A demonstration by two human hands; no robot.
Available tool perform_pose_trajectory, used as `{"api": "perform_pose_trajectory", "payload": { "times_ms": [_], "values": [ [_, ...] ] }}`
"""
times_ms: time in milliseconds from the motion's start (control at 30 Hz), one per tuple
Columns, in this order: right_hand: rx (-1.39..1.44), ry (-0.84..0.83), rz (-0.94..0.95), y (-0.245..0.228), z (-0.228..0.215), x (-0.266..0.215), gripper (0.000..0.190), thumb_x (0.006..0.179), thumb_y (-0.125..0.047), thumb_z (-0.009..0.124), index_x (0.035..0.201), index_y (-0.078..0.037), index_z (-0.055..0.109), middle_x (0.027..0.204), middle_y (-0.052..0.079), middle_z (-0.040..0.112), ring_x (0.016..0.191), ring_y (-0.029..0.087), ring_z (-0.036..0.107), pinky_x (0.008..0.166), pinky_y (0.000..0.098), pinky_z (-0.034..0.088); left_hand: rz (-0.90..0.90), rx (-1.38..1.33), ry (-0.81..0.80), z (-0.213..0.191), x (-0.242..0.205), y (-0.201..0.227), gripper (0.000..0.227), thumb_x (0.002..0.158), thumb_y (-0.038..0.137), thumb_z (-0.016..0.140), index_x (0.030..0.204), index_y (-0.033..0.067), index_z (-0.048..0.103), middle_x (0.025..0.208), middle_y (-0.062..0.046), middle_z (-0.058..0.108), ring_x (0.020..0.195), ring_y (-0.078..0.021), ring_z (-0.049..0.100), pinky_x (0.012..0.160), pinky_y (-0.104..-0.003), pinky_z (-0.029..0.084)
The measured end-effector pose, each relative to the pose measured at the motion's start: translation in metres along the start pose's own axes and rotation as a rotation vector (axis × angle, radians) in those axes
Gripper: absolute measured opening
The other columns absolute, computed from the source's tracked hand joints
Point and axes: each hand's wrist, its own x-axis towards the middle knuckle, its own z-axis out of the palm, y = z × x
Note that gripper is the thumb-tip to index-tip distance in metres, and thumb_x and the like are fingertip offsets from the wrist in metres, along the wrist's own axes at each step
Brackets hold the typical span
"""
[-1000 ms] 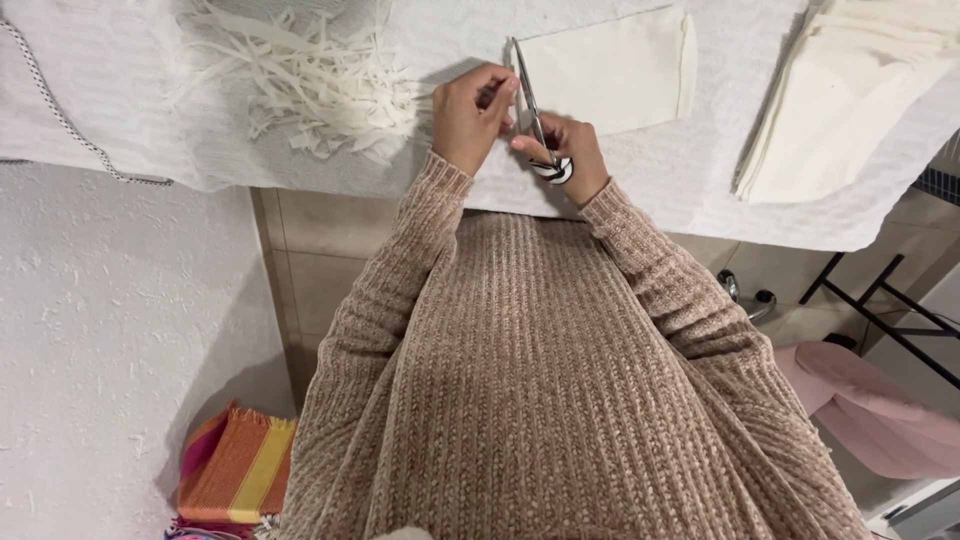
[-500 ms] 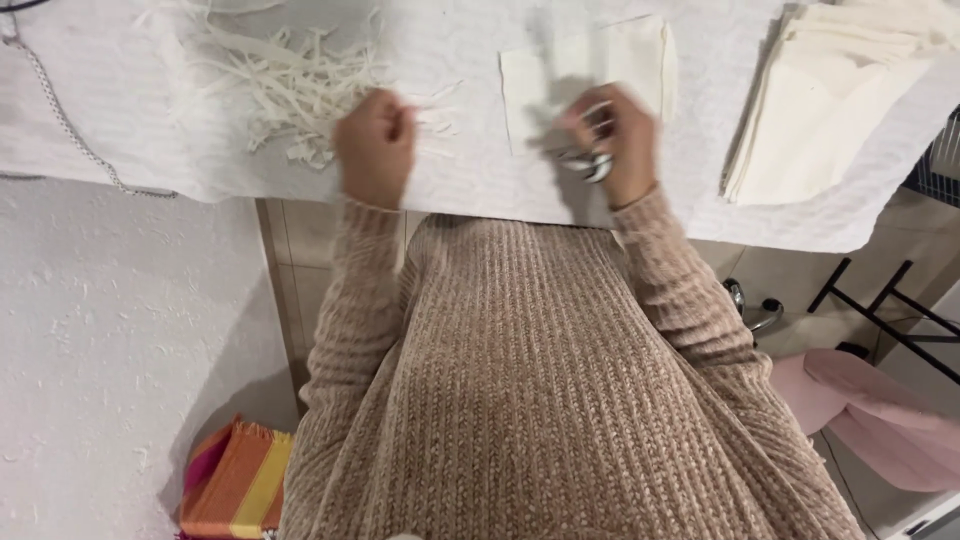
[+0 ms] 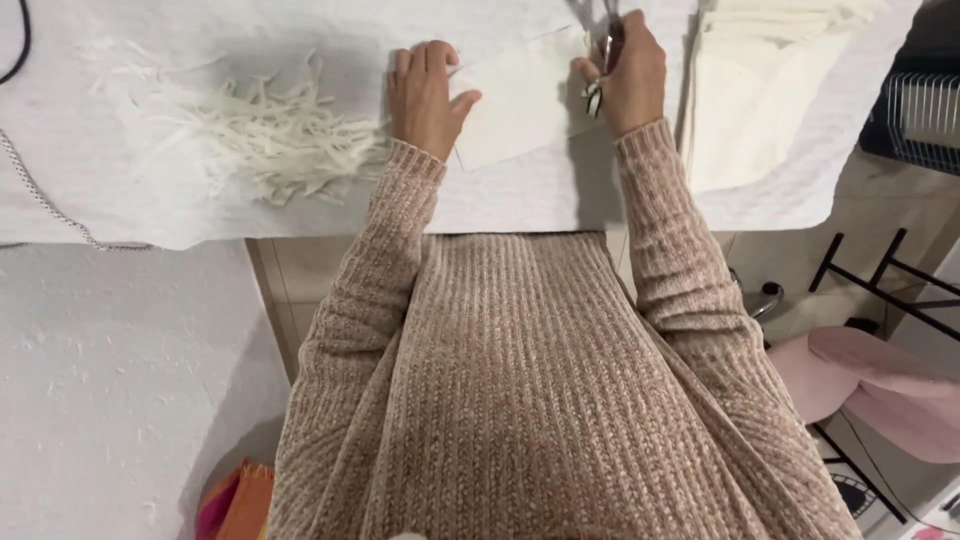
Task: Cutting rectangular pieces of white fabric from a larger stack using metal scissors.
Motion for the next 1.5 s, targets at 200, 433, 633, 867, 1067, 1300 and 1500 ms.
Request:
{"api": "perform_pose_trajectory", "payload": {
  "times_ms": [200,433,633,867,1067,1300,1500],
  "values": [
    [0.3,-0.105,0.014,-0.002,-0.034,0.002,0.041,0.087,-0.007,0.092,0.097,-0.007,0.053,0.074,0.002,0.057,0.059,0.011,0.052,0.054,0.0223,0.046,-0.09,-0.325,-0.169,-0.034,-0.007,0.006,0.02,0.083,0.019,0.079,0.089,0.0135,0.06,0.083,0.001,0.058,0.08,-0.0162,0.053,0.072,-0.028,0.047],
    [0.776,-0.233,0.137,-0.014,-0.029,0.02,0.035,0.088,-0.003,0.08,0.112,-0.009,0.055,0.105,0.005,0.068,0.092,0.014,0.069,0.086,0.0252,0.062,-0.2,-0.557,-0.156,-0.031,-0.01,-0.002,0.015,0.087,0.006,0.073,0.1,0.0088,0.066,0.07,0.0,0.067,0.053,-0.0053,0.059,0.047,-0.015,0.05],
    [0.597,-0.02,-0.009,-0.022,-0.045,0.018,0.023,0.091,0.007,0.08,0.102,-0.002,0.062,0.088,0.009,0.07,0.069,0.015,0.066,0.066,0.0238,0.062,-0.213,-0.607,0.068,-0.049,-0.007,0.006,0.004,0.089,0.009,0.073,0.092,0.0102,0.074,0.057,0.006,0.06,0.045,-0.0027,0.041,0.041,-0.016,0.031],
    [0.5,0.142,-0.462,-0.039,-0.091,-0.056,0.022,0.09,0.009,0.071,0.104,0.0,0.056,0.104,0.017,0.07,0.089,0.029,0.07,0.095,0.0504,0.055,0.229,-0.655,0.351,-0.099,0.012,0.037,0.027,0.084,-0.009,0.071,0.094,0.0162,0.074,0.109,0.005,0.072,0.104,-0.0149,0.065,0.091,-0.03,0.057],
    [0.2,-0.264,-0.379,-0.042,-0.033,-0.132,0.02,0.087,0.006,0.073,0.09,-0.007,0.057,0.11,0.008,0.072,0.119,0.031,0.064,0.114,0.0423,0.044,0.278,-0.395,0.2,-0.047,0.002,0.01,0.024,0.084,-0.002,0.073,0.084,0.0216,0.077,0.121,0.009,0.066,0.114,-0.014,0.054,0.095,-0.029,0.048],
    [0.185,-0.259,-0.446,-0.045,-0.012,-0.167,0.023,0.092,-0.003,0.066,0.109,-0.003,0.05,0.113,0.013,0.069,0.113,0.03,0.065,0.11,0.0458,0.048,0.398,0.063,-0.09,-0.003,-0.05,0.005,0.06,0.105,-0.001,0.066,0.154,0.0268,0.044,0.161,0.007,0.02,0.148,-0.0192,0.013,0.122,-0.048,0.001],
    [0.551,-0.295,-0.322,-0.072,-0.027,-0.154,0.025,0.089,0.008,0.067,0.103,-0.005,0.051,0.114,0.014,0.067,0.118,0.031,0.062,0.118,0.0513,0.039,0.1,0.162,-0.779,-0.081,-0.034,0.054,0.061,0.125,0.049,0.042,0.163,0.025,0.0,0.165,-0.002,-0.01,0.153,-0.0245,-0.008,0.122,-0.055,-0.008]
  ]
}}
